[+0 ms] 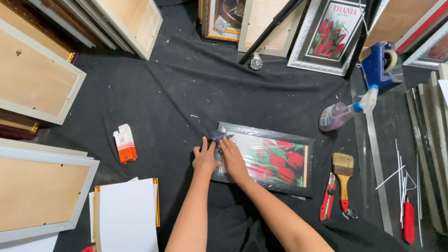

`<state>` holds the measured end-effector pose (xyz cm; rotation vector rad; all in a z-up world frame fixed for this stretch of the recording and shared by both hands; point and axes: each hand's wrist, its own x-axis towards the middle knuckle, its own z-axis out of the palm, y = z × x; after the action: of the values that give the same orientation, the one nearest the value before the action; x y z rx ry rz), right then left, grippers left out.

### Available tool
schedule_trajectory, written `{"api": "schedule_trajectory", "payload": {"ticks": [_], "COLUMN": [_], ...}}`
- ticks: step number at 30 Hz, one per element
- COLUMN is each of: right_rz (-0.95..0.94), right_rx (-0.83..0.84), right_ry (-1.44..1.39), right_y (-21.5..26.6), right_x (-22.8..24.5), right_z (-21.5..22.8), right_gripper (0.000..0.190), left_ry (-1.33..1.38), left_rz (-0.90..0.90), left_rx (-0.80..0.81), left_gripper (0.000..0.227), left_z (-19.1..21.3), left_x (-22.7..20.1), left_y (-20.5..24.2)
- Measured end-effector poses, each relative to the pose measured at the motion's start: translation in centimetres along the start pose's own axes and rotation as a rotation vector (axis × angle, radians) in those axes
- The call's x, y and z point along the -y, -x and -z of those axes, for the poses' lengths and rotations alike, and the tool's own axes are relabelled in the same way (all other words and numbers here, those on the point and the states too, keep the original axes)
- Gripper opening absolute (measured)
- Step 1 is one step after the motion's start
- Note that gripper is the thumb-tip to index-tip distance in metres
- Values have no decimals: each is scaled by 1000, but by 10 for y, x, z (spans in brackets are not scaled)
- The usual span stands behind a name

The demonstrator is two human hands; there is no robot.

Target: Cleaning a picture frame with a brush and spray, then wrapping it in protective plastic film.

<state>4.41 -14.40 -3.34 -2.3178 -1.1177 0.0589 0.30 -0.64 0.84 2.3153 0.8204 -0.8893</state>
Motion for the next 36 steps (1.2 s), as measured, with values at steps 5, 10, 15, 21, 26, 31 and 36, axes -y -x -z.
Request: {"api": "schedule_trajectory", "payload": {"ticks": [5,10,15,21,26,31,36], "right_rz": [-32,-26,168,442,177,407,280], "right_rx": [-134,-74,-71,-61,-85,16,-82], "right_ry": [188,134,46,4,1,-44,69], "right_y": [-53,-28,38,20,32,67,49], "right_x": [-40,-21,7,-14,8,15,26], "right_z": [-26,-23,-10,2,1,16,-1], "right_gripper": [54,59,54,48,51,47,45], "left_ry": [15,23,47,36,51,63,-40], "left_rz": [-22,-18,-20,-27,-35,-25,-35], "left_rx": [-11,-15,-8,-23,-6,-7,4], "left_gripper": [97,97,67,84,91,98,77], "left_z": [0,-2,-14,-12,-7,-22,14], "left_x": [1,3,17,14,10,20,-1], "left_y": [0,-10,-39,-35,-22,-54,9]}}
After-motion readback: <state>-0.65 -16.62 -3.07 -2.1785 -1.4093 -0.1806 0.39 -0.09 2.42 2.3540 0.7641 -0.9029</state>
